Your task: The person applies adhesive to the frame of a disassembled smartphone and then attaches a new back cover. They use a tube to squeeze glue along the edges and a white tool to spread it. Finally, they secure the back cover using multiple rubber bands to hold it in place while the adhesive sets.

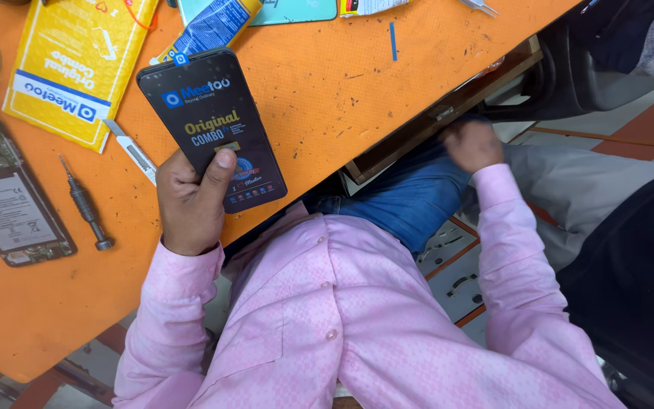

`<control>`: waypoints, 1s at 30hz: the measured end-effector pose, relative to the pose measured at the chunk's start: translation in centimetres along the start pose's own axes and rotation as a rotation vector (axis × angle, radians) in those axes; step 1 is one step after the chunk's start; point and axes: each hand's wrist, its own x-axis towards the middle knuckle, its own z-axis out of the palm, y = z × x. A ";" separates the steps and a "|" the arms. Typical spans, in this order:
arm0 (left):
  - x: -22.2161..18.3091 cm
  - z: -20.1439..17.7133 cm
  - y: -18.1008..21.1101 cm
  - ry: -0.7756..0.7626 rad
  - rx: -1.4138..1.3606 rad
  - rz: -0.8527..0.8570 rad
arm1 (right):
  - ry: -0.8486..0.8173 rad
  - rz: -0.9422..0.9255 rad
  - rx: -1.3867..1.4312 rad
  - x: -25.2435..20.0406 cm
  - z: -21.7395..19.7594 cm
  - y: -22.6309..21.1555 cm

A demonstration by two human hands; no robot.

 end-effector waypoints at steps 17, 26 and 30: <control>-0.2 0.3 -0.4 -0.005 -0.003 0.040 | 0.155 -0.414 2.273 14.0 -5.0 -5.2; 0.0 0.3 -0.6 -0.024 -0.005 0.042 | -0.107 -0.383 2.563 12.7 -7.8 -9.1; 0.0 0.1 -0.8 -0.039 -0.006 0.048 | 0.150 -0.321 2.337 13.6 -4.8 -5.5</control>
